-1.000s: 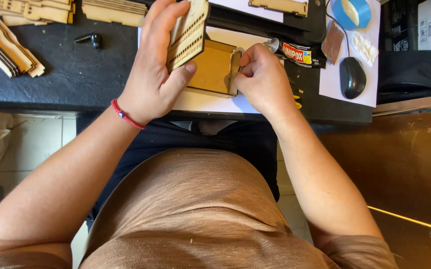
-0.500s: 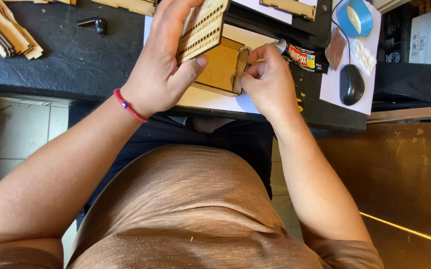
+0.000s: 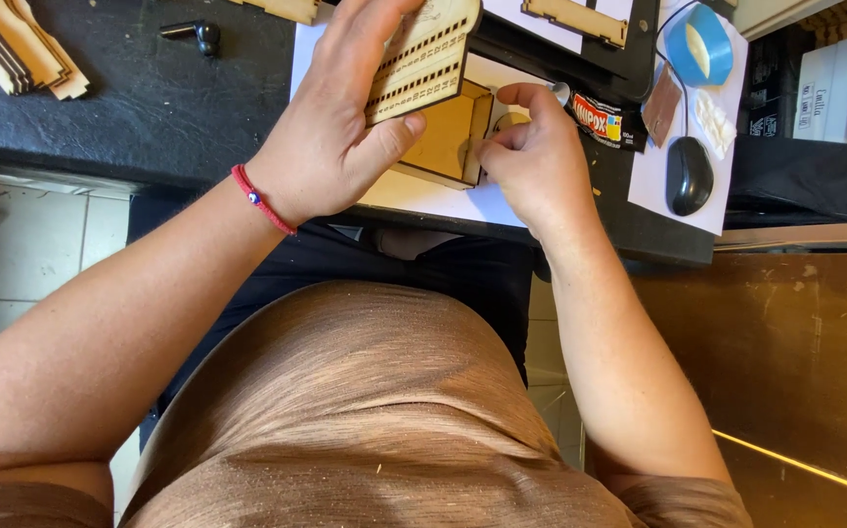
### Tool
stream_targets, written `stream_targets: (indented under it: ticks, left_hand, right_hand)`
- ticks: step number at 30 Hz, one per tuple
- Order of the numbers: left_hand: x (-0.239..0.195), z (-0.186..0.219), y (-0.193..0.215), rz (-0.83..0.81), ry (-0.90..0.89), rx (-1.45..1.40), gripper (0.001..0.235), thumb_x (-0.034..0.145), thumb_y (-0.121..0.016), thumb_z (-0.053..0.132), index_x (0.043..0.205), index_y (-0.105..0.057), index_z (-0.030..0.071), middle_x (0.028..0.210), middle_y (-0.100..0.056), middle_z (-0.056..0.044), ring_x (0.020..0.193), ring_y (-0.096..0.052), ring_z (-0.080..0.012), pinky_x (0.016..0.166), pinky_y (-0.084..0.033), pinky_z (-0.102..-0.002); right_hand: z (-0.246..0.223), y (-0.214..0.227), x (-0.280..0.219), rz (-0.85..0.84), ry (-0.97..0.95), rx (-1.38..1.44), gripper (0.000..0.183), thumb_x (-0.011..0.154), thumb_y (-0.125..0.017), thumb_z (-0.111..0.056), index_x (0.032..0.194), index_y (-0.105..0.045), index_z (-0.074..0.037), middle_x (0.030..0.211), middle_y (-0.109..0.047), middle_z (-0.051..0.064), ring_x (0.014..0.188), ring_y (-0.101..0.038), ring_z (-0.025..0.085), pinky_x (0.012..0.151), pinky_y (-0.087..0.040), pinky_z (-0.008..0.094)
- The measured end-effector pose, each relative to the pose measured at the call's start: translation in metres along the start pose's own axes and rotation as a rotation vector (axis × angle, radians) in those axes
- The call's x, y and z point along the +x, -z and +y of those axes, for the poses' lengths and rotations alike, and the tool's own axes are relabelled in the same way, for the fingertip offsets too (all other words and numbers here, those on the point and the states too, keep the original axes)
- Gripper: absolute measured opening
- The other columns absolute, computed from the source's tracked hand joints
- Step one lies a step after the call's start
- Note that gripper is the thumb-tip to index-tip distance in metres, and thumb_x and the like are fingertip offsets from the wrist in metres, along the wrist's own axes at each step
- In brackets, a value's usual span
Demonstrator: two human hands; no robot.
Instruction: Applying glue to the edges of laser-cut wooden pieces and assembling them into a small box.
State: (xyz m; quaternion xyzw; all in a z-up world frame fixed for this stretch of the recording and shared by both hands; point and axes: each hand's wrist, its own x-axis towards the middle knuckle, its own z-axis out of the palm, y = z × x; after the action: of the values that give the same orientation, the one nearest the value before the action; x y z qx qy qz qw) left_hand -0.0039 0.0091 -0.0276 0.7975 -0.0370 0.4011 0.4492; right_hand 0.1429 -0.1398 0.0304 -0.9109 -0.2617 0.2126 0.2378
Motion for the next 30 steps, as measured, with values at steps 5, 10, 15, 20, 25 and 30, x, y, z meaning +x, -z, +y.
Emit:
stream_targets:
  ticks: [5, 10, 15, 20, 25, 30]
  left_hand:
    - [-0.004, -0.005, -0.002, -0.002, 0.002, 0.005, 0.063, 0.111, -0.039, 0.048, 0.155, -0.023, 0.005, 0.155, -0.038, -0.02, 0.144, -0.04, -0.0367, 0.122, -0.037, -0.048]
    - [-0.003, -0.005, -0.002, -0.007, 0.002, 0.026, 0.06, 0.111, -0.042, 0.043, 0.154, -0.025, 0.005, 0.151, -0.041, -0.02, 0.136, -0.044, -0.0368, 0.114, -0.039, -0.048]
    - [0.0, -0.003, -0.001, -0.023, 0.01, 0.022, 0.058, 0.102, -0.055, 0.024, 0.147, -0.029, -0.001, 0.138, -0.043, -0.023, 0.123, -0.043, -0.0377, 0.105, -0.039, -0.047]
    - [0.0, -0.004, -0.001, -0.022, -0.024, 0.019, 0.055, 0.107, -0.05, 0.03, 0.149, -0.029, 0.002, 0.139, -0.044, -0.022, 0.122, -0.045, -0.0372, 0.103, -0.039, -0.047]
    - [0.001, -0.002, -0.001, -0.013, -0.024, 0.016, 0.057, 0.108, -0.043, 0.04, 0.145, -0.031, -0.001, 0.133, -0.043, -0.022, 0.117, -0.044, -0.0361, 0.1, -0.039, -0.046]
    - [0.002, -0.003, -0.001, -0.016, -0.051, 0.016, 0.052, 0.107, -0.049, 0.032, 0.144, -0.034, -0.002, 0.132, -0.045, -0.024, 0.114, -0.044, -0.0374, 0.098, -0.038, -0.047]
  right_hand:
    - [-0.004, 0.0, 0.004, -0.045, -0.123, 0.03, 0.02, 0.086, -0.065, -0.014, 0.105, -0.062, -0.013, 0.078, -0.073, 0.003, 0.056, -0.066, 0.013, 0.047, -0.043, 0.026]
    - [-0.014, 0.004, 0.0, -0.138, -0.105, -0.125, 0.016, 0.087, -0.054, -0.017, 0.074, -0.062, -0.013, 0.061, -0.064, 0.001, 0.053, -0.06, 0.011, 0.06, -0.049, 0.029]
    - [-0.025, 0.005, 0.001, -0.205, -0.113, -0.245, 0.025, 0.083, -0.044, -0.018, 0.066, -0.061, -0.011, 0.063, -0.068, 0.002, 0.057, -0.059, 0.016, 0.058, -0.046, 0.033]
    - [-0.023, 0.006, 0.007, -0.236, -0.133, -0.203, 0.023, 0.08, -0.042, -0.015, 0.064, -0.057, -0.008, 0.058, -0.064, 0.006, 0.048, -0.049, 0.016, 0.044, -0.037, 0.031]
    - [-0.021, 0.003, 0.009, -0.234, -0.126, -0.205, 0.022, 0.08, -0.044, -0.015, 0.062, -0.055, -0.009, 0.056, -0.062, 0.005, 0.045, -0.049, 0.015, 0.045, -0.034, 0.032]
    - [-0.018, 0.001, 0.008, -0.249, -0.132, -0.235, 0.026, 0.094, -0.046, -0.019, 0.071, -0.056, -0.011, 0.061, -0.067, 0.005, 0.048, -0.056, 0.013, 0.047, -0.042, 0.031]
